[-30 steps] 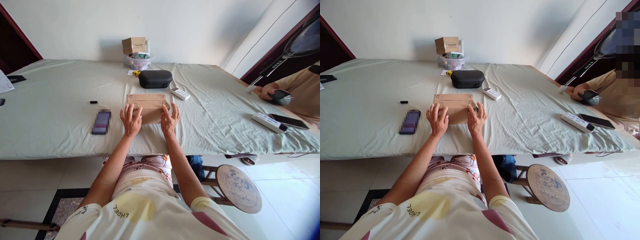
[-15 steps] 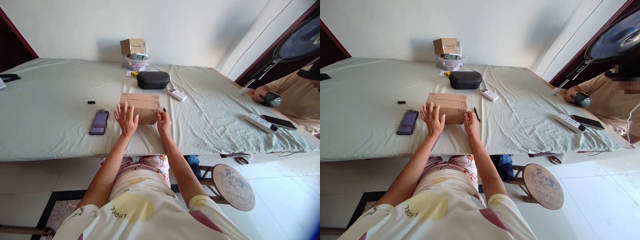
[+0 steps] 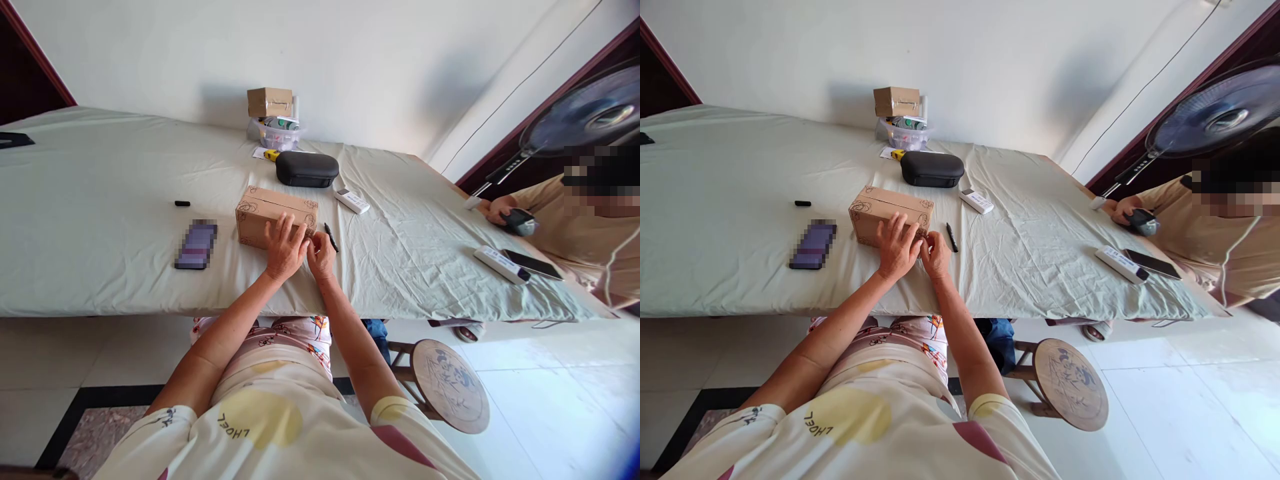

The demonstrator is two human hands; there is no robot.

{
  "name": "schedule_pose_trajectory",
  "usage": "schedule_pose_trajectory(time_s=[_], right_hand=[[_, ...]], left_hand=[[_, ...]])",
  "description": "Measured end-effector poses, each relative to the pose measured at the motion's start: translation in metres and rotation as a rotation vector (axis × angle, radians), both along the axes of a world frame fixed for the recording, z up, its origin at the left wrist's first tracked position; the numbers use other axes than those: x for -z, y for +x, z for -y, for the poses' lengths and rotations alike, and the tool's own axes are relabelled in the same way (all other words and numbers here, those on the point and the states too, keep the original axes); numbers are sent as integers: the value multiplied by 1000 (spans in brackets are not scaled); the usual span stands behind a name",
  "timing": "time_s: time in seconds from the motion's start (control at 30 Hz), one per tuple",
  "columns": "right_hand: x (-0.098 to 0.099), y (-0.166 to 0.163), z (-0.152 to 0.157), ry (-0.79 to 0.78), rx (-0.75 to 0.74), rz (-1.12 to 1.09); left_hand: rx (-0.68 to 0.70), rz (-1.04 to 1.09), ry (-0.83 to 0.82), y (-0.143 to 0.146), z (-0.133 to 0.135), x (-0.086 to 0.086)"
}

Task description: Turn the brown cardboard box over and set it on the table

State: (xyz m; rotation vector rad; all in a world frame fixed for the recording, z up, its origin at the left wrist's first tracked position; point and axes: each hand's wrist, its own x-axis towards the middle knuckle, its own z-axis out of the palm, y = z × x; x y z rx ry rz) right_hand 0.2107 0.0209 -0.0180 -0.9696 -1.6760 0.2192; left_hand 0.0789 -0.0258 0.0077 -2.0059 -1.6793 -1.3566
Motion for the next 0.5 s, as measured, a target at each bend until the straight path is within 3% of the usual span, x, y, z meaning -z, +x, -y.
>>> schedule_pose_trajectory(time_s=[0.2, 0.4, 0.5], right_hand=[[0, -1, 3, 19, -93, 129], [-21, -1, 8, 236, 33, 181], [-29, -4, 6, 290, -50, 373]], left_hand=[[22, 88, 11, -10, -8, -5], [59, 75, 14, -25, -7, -2], [88, 99, 47, -28, -11, 1]])
